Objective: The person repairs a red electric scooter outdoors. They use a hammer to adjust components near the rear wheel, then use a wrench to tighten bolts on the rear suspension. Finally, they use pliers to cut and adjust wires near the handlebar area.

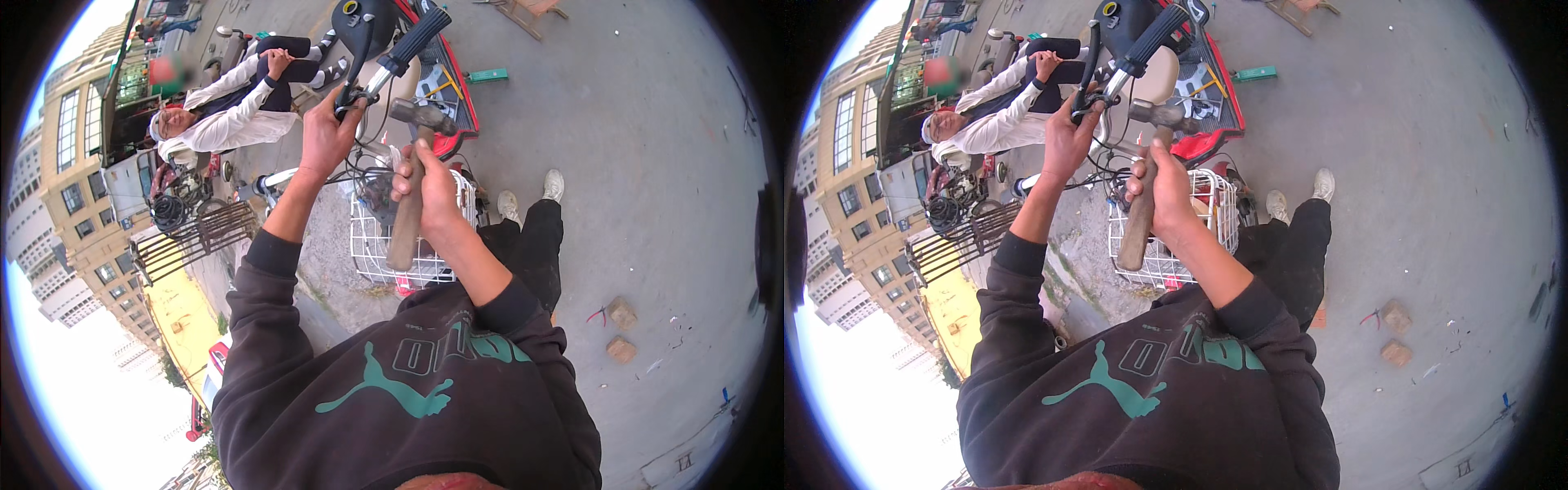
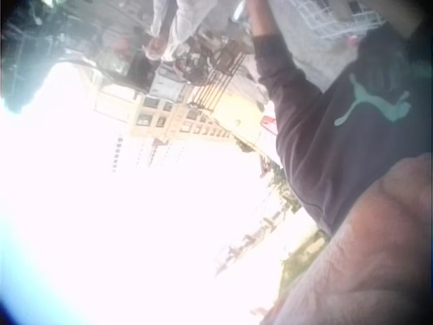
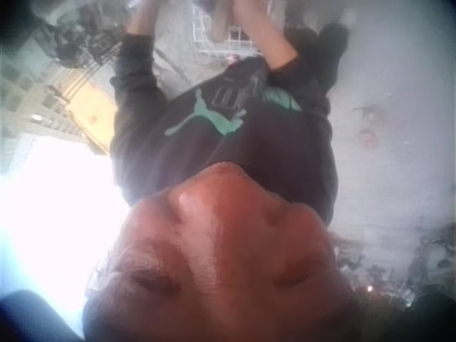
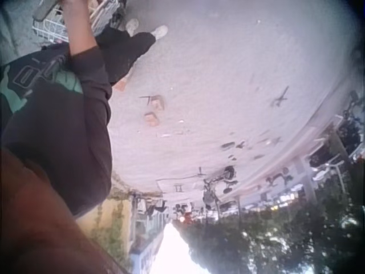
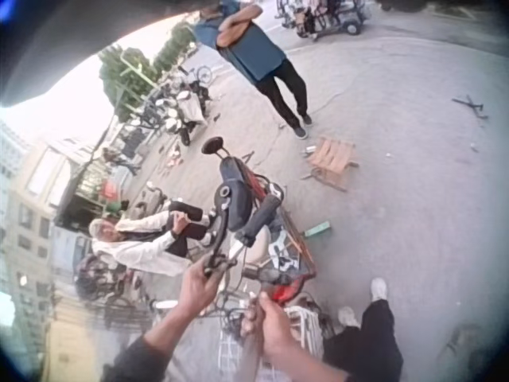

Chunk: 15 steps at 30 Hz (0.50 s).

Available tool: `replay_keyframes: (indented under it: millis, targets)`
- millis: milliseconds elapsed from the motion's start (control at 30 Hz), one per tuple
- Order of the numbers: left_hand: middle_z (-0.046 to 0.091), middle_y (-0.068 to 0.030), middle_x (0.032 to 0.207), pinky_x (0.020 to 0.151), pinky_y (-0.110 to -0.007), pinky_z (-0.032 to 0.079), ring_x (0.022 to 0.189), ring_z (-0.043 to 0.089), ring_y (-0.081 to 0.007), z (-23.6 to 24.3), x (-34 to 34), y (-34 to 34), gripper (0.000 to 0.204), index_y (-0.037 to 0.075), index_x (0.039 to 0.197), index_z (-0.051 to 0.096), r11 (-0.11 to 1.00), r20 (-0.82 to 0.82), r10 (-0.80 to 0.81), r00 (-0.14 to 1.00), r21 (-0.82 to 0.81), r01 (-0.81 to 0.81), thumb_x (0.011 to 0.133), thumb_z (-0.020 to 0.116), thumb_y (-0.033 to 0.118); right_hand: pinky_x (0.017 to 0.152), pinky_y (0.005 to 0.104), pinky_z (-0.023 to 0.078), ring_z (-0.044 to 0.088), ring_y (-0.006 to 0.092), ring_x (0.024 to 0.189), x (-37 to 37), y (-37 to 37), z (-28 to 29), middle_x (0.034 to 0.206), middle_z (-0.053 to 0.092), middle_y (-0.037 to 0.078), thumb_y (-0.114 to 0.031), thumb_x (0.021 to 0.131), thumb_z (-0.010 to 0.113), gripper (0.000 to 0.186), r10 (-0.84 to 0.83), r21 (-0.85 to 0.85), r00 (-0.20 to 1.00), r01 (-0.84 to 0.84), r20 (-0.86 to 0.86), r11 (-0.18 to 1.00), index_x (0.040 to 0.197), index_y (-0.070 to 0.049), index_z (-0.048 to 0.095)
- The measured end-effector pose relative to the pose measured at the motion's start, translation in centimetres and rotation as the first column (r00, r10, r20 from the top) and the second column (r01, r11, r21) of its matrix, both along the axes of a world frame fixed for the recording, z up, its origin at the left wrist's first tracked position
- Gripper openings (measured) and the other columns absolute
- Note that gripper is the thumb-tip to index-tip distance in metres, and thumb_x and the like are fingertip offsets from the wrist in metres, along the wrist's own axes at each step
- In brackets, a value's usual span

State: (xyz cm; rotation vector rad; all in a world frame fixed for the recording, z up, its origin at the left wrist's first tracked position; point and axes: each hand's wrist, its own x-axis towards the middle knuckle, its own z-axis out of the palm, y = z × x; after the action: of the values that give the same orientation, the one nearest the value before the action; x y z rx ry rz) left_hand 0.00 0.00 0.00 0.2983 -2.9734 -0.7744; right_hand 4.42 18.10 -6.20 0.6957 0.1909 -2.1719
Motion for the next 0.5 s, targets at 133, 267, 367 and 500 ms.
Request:
replay_keyframes:
  millis: [133,267,367,500]
  targets:
    - [0.066,-0.0068,0.074,0.062,-0.03,0.048,0.065,0.051,-0.0087,-0.8,0.1,-0.1,0.034,0.001,0.121,0.068,0.999,-0.064,-0.019,0.998,0.045,0.021,0.095,0.072,0.023,0.055,0.0326,0.045,0.052,0.014,0.057,0.5,-1.2,-0.4,0.075,0.052,0.0,-0.042,0.106,0.051,0.03,-0.016,-0.019,0.999,0.017,0.036,1.0,0.104,-0.012,0.05]
    - [0.065,-0.0051,0.073,0.062,-0.029,0.048,0.066,0.051,-0.0079,0.0,0.0,-0.5,0.034,0.001,0.122,0.068,0.999,-0.057,-0.033,0.998,0.035,0.035,0.096,0.071,0.022,0.053,0.0342,0.047,0.054,0.0151,0.056,-0.2,-3.3,-1.1,0.074,0.052,0.001,-0.04,0.106,0.05,0.029,-0.017,-0.061,0.999,0.019,0.029,0.998,0.104,-0.011,0.049]
    - [0.064,-0.0043,0.073,0.063,-0.028,0.047,0.068,0.052,-0.0069,-0.1,-0.1,-0.2,0.035,0.002,0.124,0.067,1.0,-0.03,-0.029,0.999,-0.001,0.029,0.096,0.071,0.023,0.058,0.0312,0.045,0.051,0.0126,0.059,-1.0,-3.6,-1.8,0.075,0.053,-0.002,-0.041,0.106,0.051,0.031,0.011,0.007,1.0,-0.011,-0.008,1.0,0.102,-0.011,0.054]
    - [0.064,-0.0045,0.074,0.064,-0.027,0.047,0.069,0.052,-0.0064,-0.3,0.0,-0.4,0.036,0.001,0.125,0.067,0.999,-0.051,-0.048,0.998,0.004,0.048,0.097,0.071,0.023,0.056,0.0324,0.045,0.052,0.0135,0.058,-3.3,-6.4,-3.8,0.074,0.053,-0.001,-0.039,0.106,0.05,0.029,0.061,-0.047,0.995,-0.064,-0.077,0.997,0.099,-0.01,0.053]
